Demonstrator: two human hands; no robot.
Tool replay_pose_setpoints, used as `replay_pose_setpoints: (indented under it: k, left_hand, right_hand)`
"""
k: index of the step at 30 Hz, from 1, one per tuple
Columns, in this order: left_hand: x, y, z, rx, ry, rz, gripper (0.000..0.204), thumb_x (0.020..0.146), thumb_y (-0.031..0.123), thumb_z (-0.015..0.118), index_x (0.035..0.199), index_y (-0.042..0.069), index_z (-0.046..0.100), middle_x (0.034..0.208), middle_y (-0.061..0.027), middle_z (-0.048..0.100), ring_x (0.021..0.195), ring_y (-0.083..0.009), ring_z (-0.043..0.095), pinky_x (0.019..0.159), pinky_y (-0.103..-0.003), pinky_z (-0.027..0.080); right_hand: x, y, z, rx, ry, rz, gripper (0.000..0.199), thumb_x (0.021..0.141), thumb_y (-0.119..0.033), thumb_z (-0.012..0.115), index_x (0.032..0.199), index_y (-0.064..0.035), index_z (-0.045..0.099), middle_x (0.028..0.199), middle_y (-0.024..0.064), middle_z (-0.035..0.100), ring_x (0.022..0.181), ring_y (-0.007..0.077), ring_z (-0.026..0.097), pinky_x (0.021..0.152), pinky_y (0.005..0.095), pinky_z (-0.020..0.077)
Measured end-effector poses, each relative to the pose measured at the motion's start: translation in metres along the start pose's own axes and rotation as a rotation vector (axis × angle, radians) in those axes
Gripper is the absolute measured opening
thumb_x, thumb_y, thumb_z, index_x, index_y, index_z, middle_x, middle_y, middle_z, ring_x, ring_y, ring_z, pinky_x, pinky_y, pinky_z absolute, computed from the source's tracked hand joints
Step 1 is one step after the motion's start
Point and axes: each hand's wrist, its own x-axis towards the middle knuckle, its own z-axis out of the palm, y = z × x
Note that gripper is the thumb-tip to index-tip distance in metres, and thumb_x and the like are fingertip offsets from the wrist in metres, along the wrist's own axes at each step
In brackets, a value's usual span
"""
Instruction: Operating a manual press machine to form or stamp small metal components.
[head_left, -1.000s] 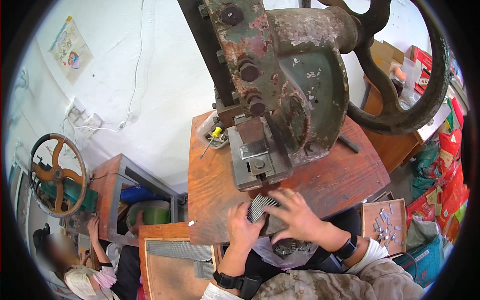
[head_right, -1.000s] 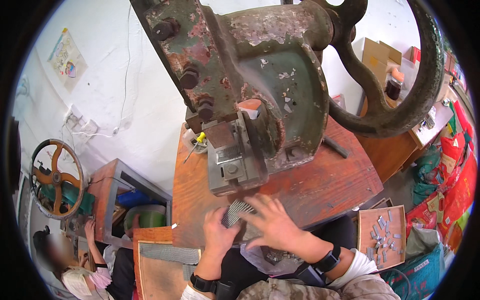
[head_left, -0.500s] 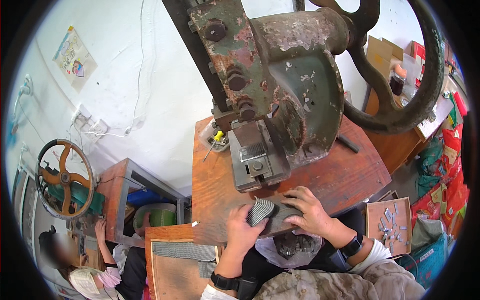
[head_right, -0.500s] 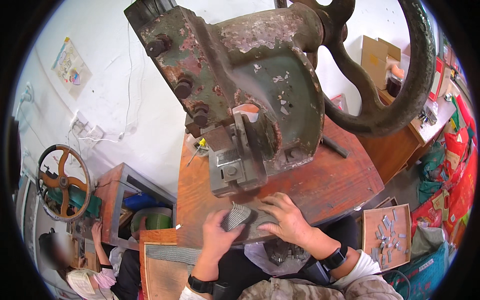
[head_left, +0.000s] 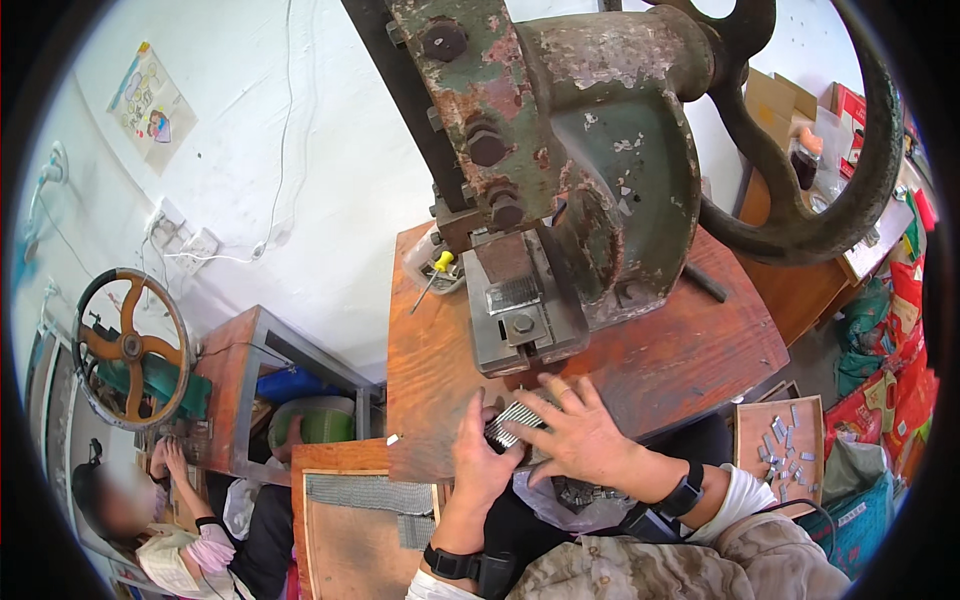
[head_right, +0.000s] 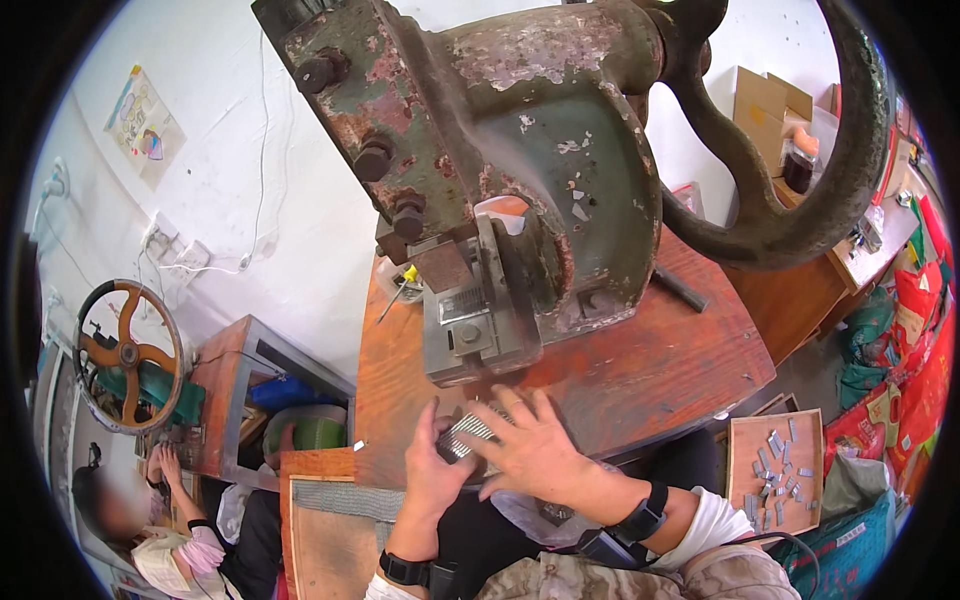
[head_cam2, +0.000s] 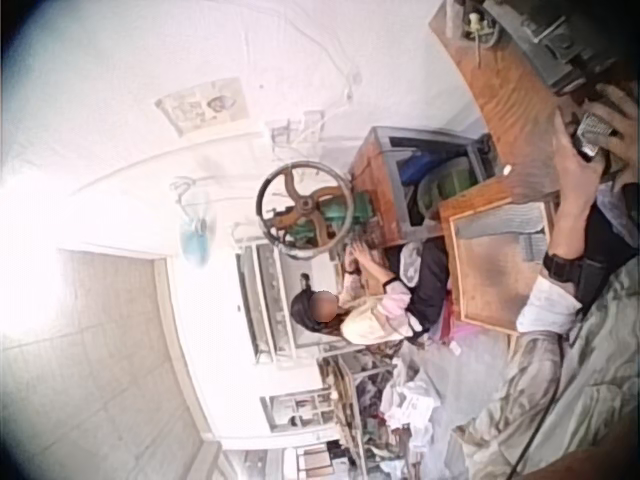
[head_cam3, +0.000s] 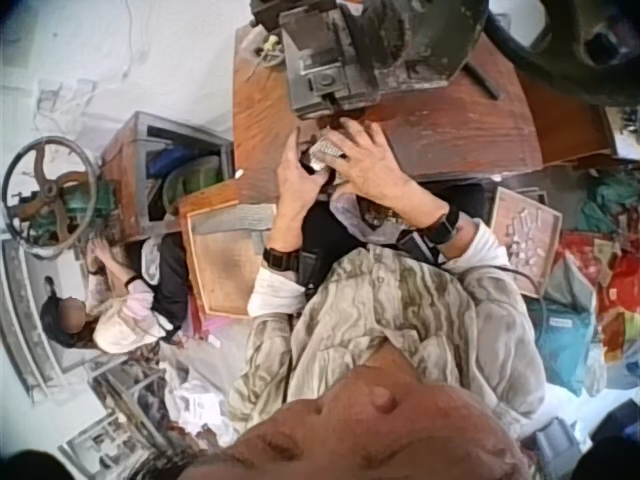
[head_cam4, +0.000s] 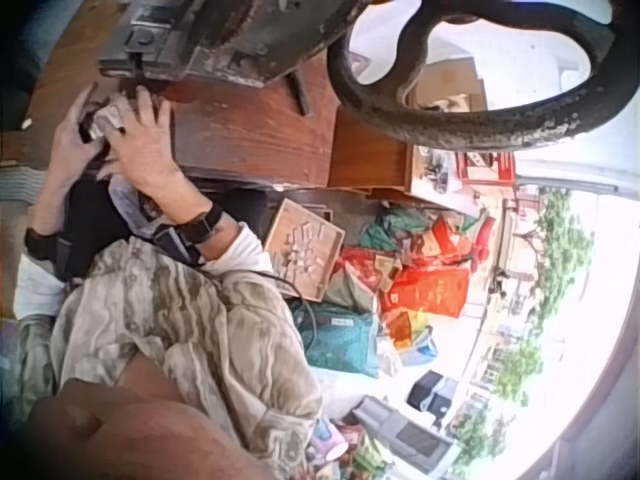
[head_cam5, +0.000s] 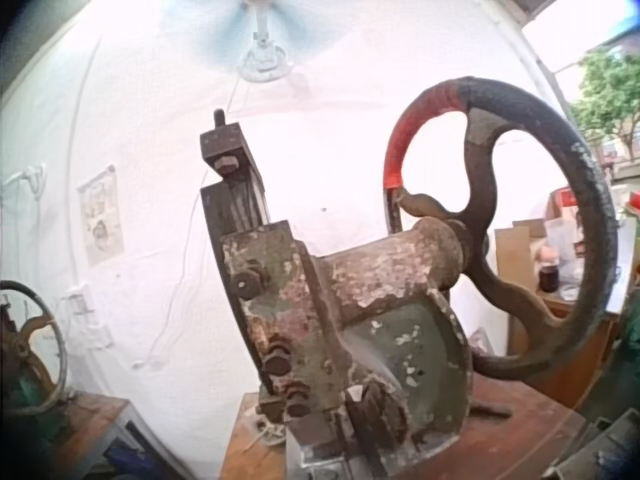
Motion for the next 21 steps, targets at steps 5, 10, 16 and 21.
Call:
replay_pose_setpoints:
  k: [5,10,16,21]
  left_hand:
    - [0.004,0.000,-0.002,0.044,0.004,0.053,0.079,0.061,0.007,0.079,0.131,0.000,0.042,0.100,-0.0150,0.062,0.092,-0.0255,0.062,0.081,-0.034,0.050]
    - [0.015,0.033,-0.003,0.546,-0.057,0.240,0.063,0.064,0.023,0.080,0.117,0.000,0.054,0.102,-0.0170,0.059,0.089,-0.0344,0.057,0.079,-0.041,0.046]
    - [0.002,0.035,0.001,-0.114,0.073,-0.036,0.042,0.078,0.037,0.068,0.098,0.003,0.056,0.085,-0.0103,0.055,0.077,-0.0278,0.053,0.068,-0.041,0.042]
    - [-0.019,0.036,-0.036,-1.694,-0.077,-0.651,0.062,0.084,0.064,0.046,0.095,0.003,0.054,0.074,-0.0055,0.044,0.068,-0.0186,0.039,0.061,-0.030,0.033]
  right_hand:
    - [-0.007,0.007,-0.002,-0.071,0.072,0.244,0.081,0.053,-0.055,0.075,0.123,-0.0179,0.056,0.131,0.0081,0.046,0.121,0.0365,0.038,0.093,0.0554,0.0330]
    - [-0.019,0.020,-0.001,0.049,0.111,0.307,0.077,0.060,-0.049,0.075,0.123,-0.0101,0.054,0.129,0.0110,0.047,0.120,0.0370,0.038,0.097,0.0525,0.0324]
    - [-0.033,0.036,-0.001,0.568,0.384,0.195,0.054,0.066,-0.027,0.078,0.112,-0.0039,0.061,0.118,0.0145,0.054,0.112,0.0376,0.046,0.096,0.0455,0.0391]
    - [-0.039,0.036,-0.005,0.547,0.363,0.191,0.051,0.068,-0.027,0.077,0.110,-0.0036,0.061,0.117,0.0143,0.056,0.110,0.0370,0.047,0.095,0.0448,0.0404]
